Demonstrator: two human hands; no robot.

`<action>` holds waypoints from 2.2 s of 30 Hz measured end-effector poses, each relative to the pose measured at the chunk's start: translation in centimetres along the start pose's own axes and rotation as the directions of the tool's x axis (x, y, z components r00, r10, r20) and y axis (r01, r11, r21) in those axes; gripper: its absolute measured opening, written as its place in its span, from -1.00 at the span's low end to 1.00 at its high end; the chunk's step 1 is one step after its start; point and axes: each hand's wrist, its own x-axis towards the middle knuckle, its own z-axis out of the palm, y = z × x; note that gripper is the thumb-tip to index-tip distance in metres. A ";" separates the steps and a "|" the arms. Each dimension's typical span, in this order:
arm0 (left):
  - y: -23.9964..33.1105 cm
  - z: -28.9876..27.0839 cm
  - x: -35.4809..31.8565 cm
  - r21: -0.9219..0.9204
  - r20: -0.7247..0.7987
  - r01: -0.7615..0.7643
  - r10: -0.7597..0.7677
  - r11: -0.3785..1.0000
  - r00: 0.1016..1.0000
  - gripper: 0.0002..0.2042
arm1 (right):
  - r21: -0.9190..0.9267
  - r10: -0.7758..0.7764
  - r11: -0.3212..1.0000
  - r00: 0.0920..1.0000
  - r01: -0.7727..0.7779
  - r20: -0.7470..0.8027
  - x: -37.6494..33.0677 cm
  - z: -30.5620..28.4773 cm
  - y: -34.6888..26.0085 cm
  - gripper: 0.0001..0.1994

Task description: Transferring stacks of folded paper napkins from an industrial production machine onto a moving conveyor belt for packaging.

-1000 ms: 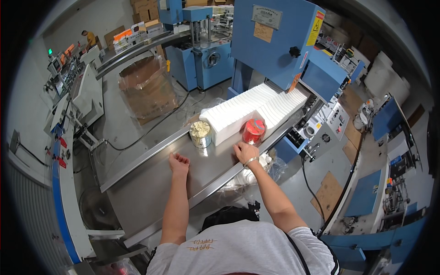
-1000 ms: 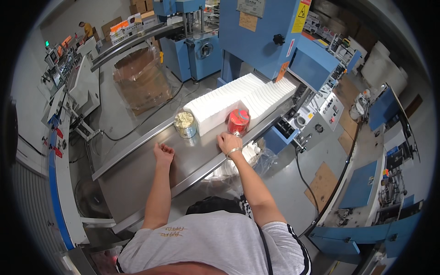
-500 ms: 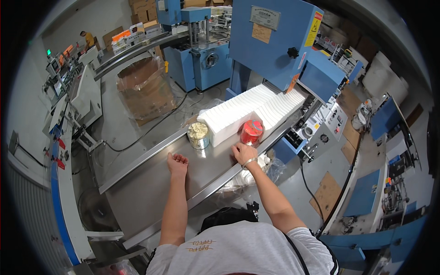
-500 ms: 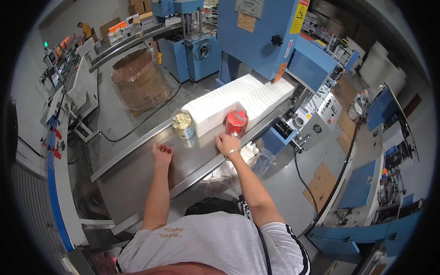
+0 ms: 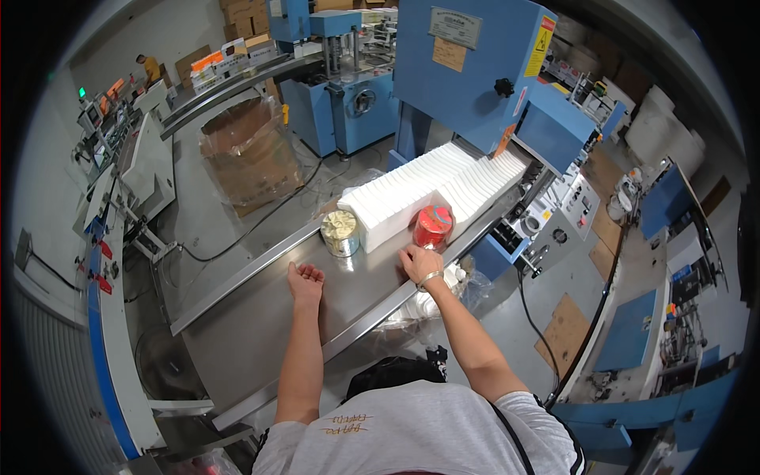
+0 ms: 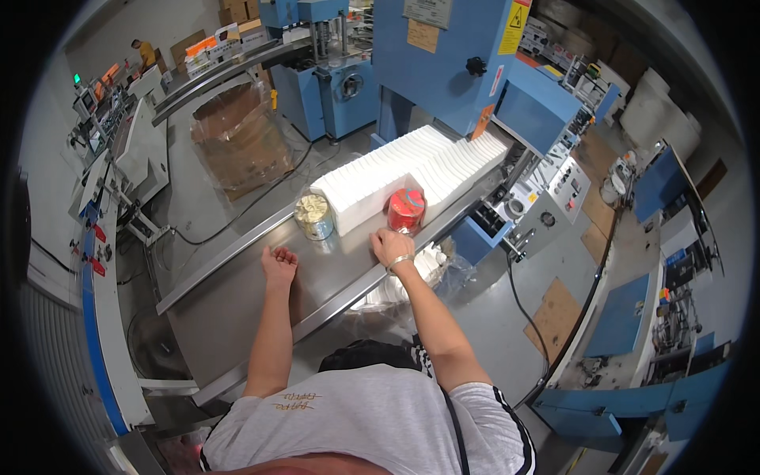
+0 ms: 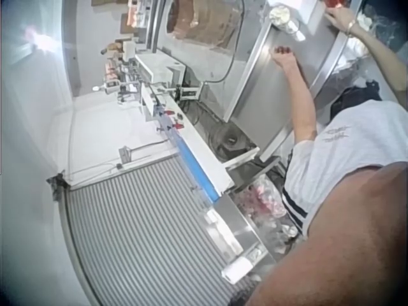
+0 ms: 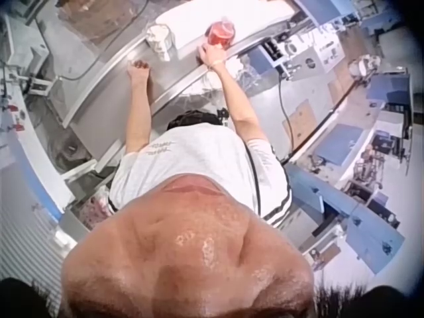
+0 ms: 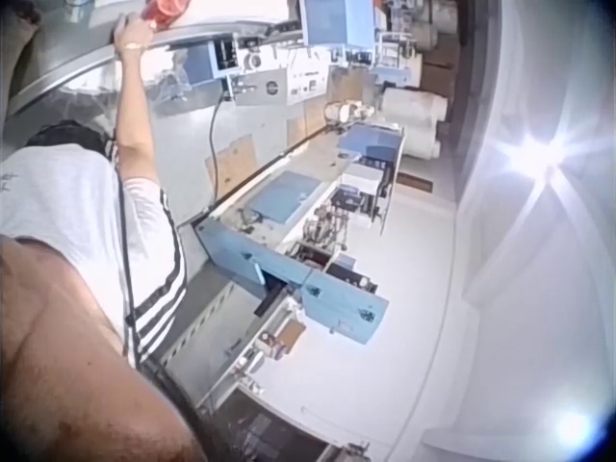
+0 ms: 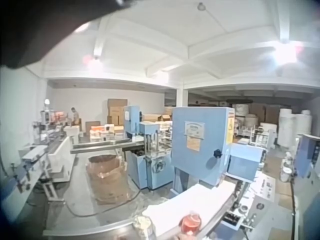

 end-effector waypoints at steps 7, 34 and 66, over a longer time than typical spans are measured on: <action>0.1 0.0 -0.2 0.005 0.005 0.001 -0.001 1.000 1.000 -0.64 | -0.013 0.005 1.000 1.000 -0.005 -0.004 -0.2 -0.3 -0.4 -0.65; 0.0 0.6 -1.4 0.111 0.092 0.000 -0.010 0.994 0.996 -0.55 | -0.021 0.027 0.999 1.000 -0.027 0.007 -0.7 -1.0 -1.1 -0.67; -1.2 1.6 -2.1 0.319 0.081 -0.045 0.020 0.947 0.997 -0.31 | -0.067 0.026 0.997 1.000 -0.025 0.010 0.0 0.0 -0.7 -0.63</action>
